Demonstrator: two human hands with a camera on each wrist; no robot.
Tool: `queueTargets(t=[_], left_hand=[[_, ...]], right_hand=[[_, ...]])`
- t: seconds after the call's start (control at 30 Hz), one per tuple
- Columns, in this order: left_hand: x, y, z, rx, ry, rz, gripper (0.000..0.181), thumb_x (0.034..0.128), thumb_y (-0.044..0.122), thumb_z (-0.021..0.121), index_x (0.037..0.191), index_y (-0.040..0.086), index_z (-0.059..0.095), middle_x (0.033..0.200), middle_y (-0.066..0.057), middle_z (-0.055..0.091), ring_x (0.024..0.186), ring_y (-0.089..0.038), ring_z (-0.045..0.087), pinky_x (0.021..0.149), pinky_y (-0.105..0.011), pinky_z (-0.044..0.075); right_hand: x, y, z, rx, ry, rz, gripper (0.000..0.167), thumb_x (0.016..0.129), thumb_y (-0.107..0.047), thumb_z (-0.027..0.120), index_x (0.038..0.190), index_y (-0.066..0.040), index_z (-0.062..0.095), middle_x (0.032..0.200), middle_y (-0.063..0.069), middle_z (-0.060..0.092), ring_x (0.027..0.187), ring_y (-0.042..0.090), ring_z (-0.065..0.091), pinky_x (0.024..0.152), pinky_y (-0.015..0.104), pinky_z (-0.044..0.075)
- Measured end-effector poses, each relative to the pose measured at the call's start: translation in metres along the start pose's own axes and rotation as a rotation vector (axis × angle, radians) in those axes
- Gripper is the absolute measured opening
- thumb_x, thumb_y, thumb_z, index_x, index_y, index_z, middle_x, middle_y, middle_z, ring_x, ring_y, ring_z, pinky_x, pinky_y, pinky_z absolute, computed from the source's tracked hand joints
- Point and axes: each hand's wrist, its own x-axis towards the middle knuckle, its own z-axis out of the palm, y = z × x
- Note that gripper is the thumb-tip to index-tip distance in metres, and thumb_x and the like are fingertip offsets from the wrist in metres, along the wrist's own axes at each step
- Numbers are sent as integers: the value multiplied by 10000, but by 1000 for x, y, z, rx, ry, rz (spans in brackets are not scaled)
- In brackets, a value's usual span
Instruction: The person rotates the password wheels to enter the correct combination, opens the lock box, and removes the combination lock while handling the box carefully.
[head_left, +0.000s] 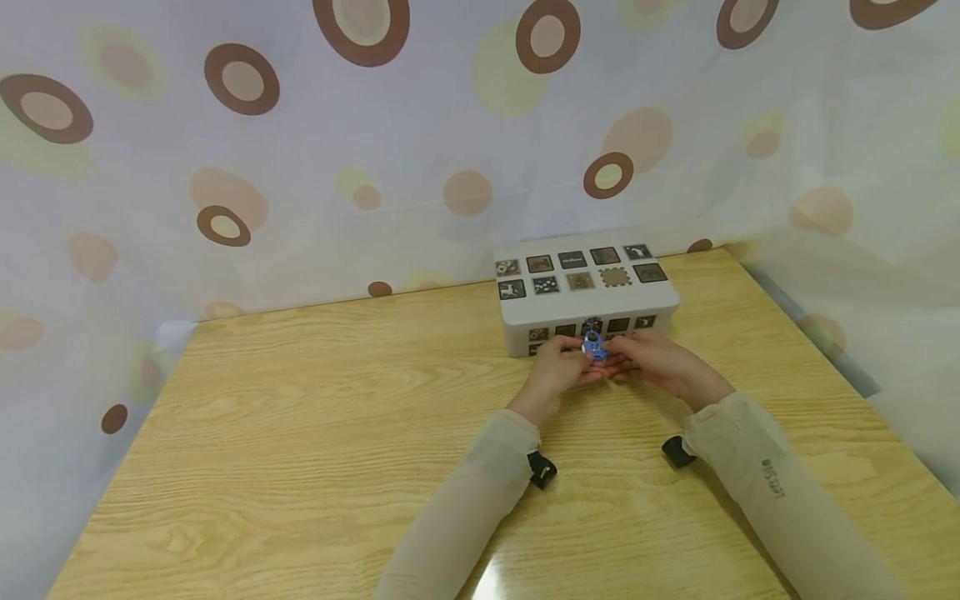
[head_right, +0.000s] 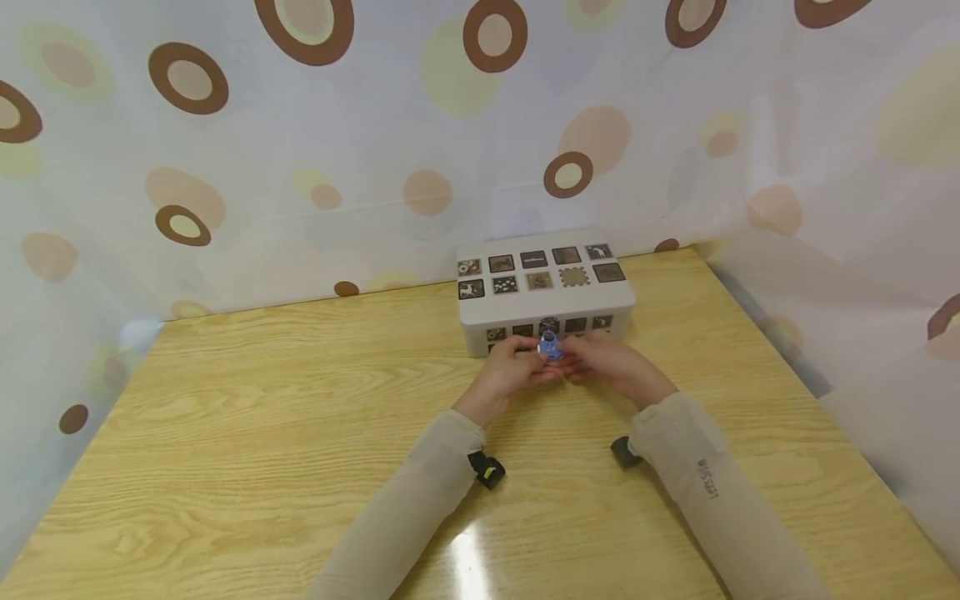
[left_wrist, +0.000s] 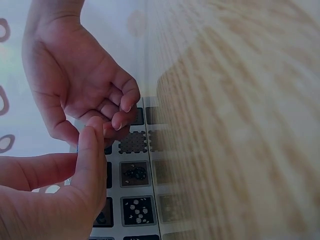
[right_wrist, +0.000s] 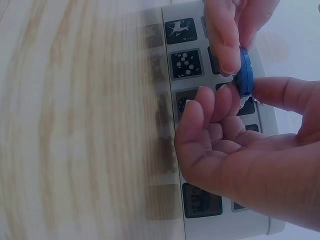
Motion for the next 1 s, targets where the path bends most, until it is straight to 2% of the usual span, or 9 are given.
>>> queueTargets(t=[0.57, 1.0], left_hand=[[0, 1, 0, 10, 17, 4, 242, 925, -105, 528, 1163, -59, 529, 941, -219, 676, 878, -323, 694, 750, -295, 576], [1, 0, 0, 6, 14, 7, 245, 928, -101, 527, 1169, -59, 524, 967, -237, 677, 901, -347, 690, 777, -319, 572]], right_hand=[[2, 0, 1, -14, -19, -2, 323, 1015, -168, 377, 1096, 85, 560, 832, -11, 641, 753, 86, 608, 717, 244, 525], [0, -3, 2, -31, -22, -8, 333, 1025, -179, 374, 1091, 89, 561, 842, -9, 635, 755, 85, 606, 713, 243, 526]])
